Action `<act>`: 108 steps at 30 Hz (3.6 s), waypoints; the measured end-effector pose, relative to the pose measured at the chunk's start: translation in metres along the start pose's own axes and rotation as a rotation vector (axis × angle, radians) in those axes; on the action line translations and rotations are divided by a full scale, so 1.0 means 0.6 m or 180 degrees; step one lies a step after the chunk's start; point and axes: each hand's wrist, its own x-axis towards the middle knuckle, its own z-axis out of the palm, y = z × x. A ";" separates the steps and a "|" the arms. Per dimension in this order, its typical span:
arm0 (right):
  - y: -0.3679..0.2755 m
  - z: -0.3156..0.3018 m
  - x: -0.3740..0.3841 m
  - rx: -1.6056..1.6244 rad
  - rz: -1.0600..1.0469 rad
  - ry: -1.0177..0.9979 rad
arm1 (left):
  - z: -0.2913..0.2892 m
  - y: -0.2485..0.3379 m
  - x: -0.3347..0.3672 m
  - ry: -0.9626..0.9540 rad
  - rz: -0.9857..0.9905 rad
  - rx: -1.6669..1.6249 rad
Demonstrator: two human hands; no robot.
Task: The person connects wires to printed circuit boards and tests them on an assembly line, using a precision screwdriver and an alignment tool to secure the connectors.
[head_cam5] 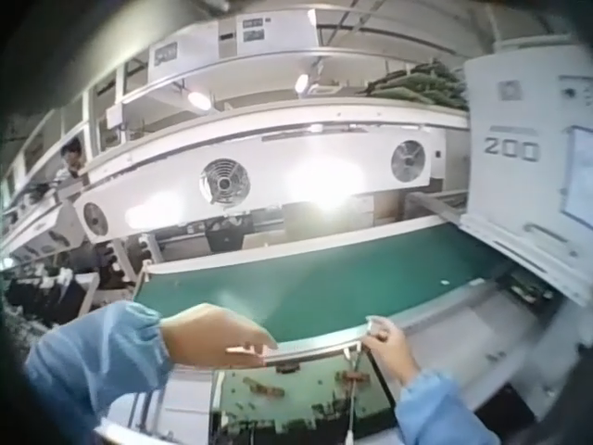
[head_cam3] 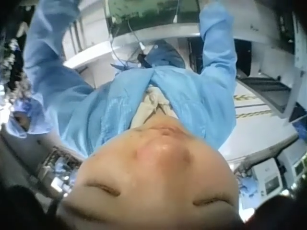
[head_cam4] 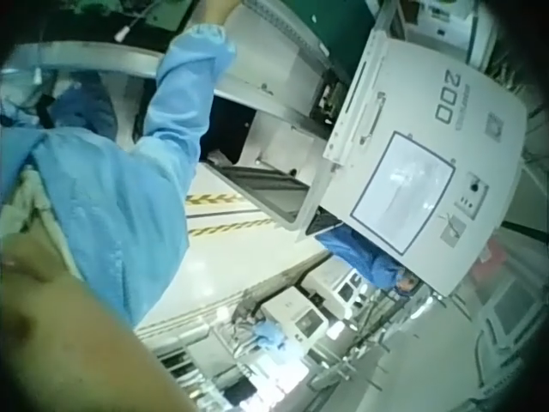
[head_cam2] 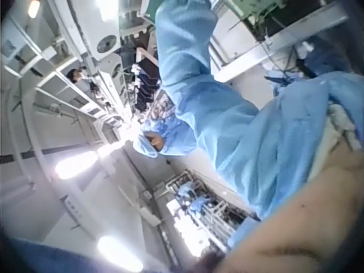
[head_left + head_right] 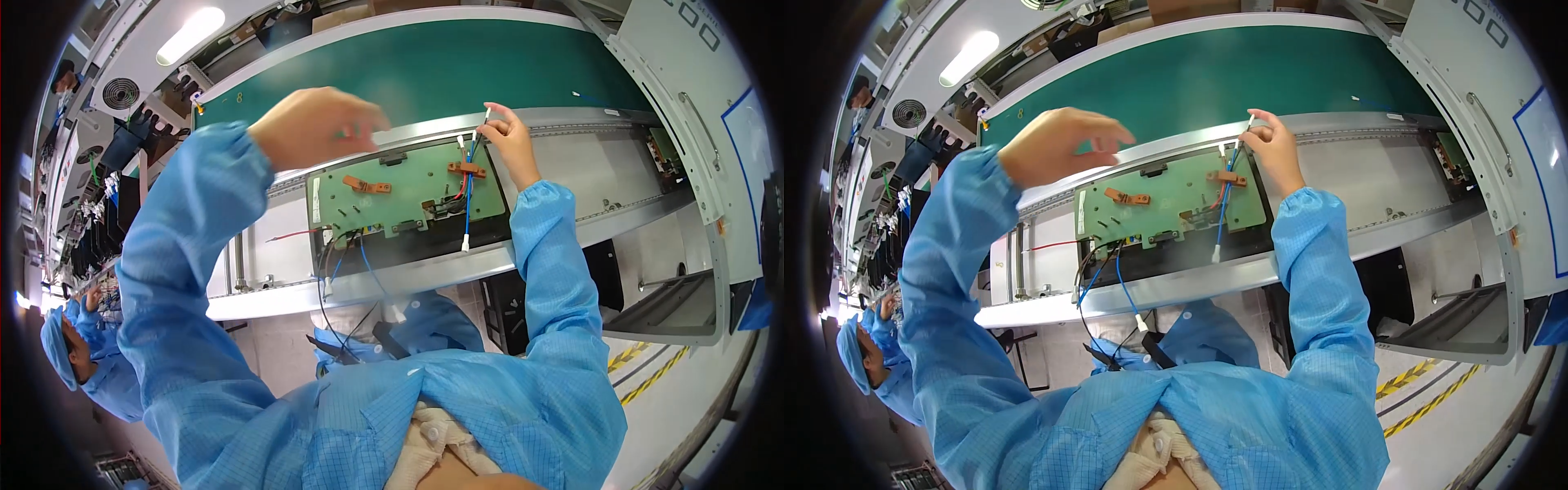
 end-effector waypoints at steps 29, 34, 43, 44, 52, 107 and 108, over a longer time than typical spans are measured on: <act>-0.161 0.059 -0.220 0.0170 0.2570 -0.0774 | 0.304 -0.206 -0.230 0.2381 -0.0936 -0.3631; -0.159 0.083 -0.228 0.0928 0.2954 -0.0335 | 0.330 -0.224 -0.251 0.2459 -0.1140 -0.4096; -0.101 0.101 -0.229 0.0832 0.2505 0.0058 | 0.335 -0.213 -0.259 0.2273 -0.1019 -0.4188; -0.101 0.106 -0.231 0.0728 0.2387 0.0034 | 0.336 -0.211 -0.259 0.2288 -0.1038 -0.4196; -0.139 0.141 -0.293 0.0076 0.1602 0.0655 | 0.314 -0.178 -0.261 0.1903 -0.0599 -0.2691; -0.112 0.354 -0.222 -0.1606 -0.0279 0.0045 | 0.208 -0.041 -0.152 0.0979 -0.0011 -0.1053; -0.113 0.351 -0.221 -0.1673 -0.0483 -0.0013 | 0.206 -0.040 -0.152 0.0905 -0.0005 -0.1226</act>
